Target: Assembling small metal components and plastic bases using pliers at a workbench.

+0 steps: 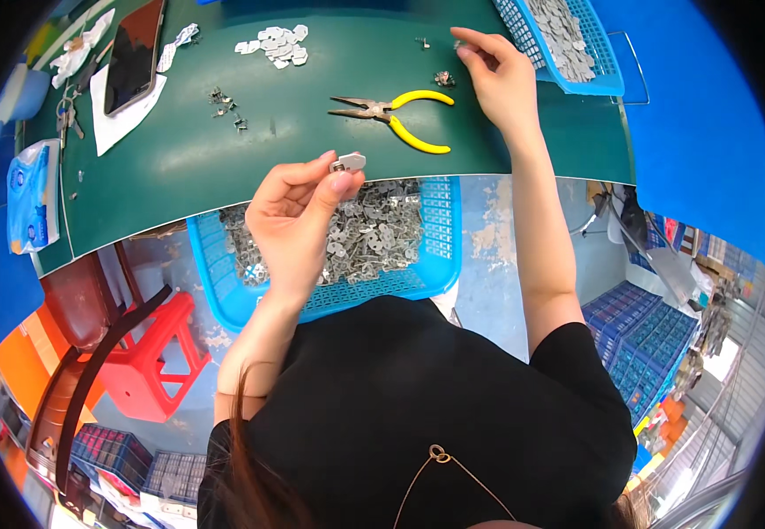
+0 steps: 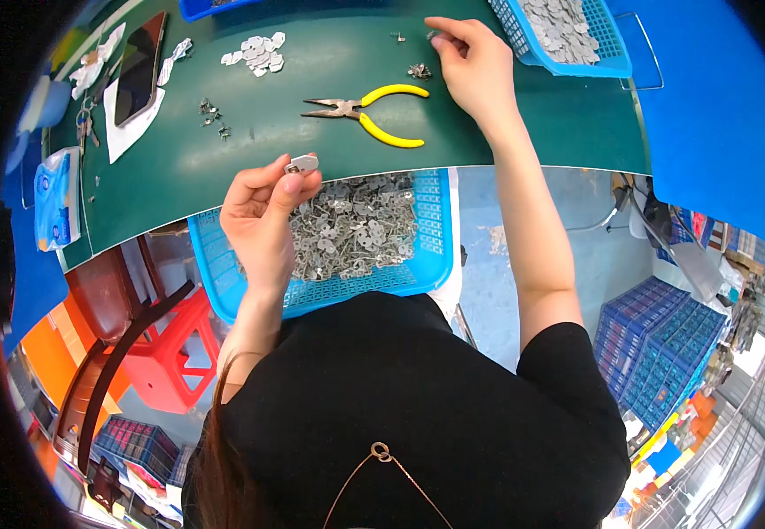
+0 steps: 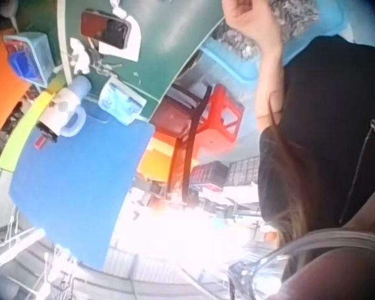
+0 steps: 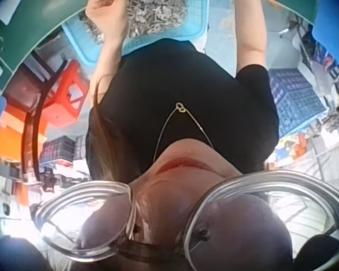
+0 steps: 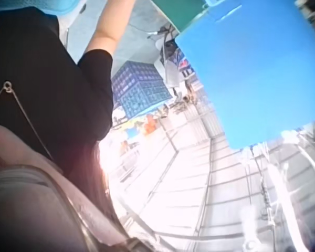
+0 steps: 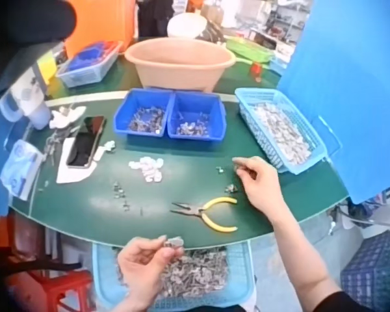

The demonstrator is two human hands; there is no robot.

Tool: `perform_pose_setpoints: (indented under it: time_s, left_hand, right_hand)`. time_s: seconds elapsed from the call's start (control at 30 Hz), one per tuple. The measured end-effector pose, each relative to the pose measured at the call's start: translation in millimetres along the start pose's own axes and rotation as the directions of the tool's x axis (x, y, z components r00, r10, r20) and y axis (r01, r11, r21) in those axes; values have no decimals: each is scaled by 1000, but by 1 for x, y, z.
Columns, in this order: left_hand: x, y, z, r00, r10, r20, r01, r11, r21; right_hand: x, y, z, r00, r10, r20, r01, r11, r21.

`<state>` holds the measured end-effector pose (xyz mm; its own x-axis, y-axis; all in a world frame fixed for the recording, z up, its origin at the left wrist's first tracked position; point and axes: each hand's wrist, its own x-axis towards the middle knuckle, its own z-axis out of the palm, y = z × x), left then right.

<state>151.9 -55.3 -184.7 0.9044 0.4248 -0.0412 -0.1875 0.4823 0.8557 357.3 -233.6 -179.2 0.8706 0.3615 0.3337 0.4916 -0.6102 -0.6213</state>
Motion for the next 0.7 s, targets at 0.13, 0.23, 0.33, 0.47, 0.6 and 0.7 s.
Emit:
perform_pose_setpoints:
  time_s: [0.13,0.23,0.33,0.47,0.6,0.7]
  left_hand:
    - [4,1,5,1000,-27,7,27,999,-20]
    - [5,-1,9,999,-34,21,35,999,-30]
    - [6,-1,16,996,-84,10,85,994,-64]
    - [6,4,25,994,-112,6,112,992,-65]
    - [3,1,31,994,-110,-5,109,988,-111]
    - [0,-1,31,996,-91,-14,89,991,-104]
  right_hand:
    - [-13,-14,-14,947,231,223,-321,700,638]
    - [-30,-40,-19,899,247,361,-434,391,812]
    - [-50,-58,-17,867,176,466,-490,133,861]
    - [-78,-84,-3,921,219,321,-367,216,905]
    - [-90,-94,6,964,224,145,-219,355,909]
    - [-99,-105,10,968,250,35,-165,521,837]
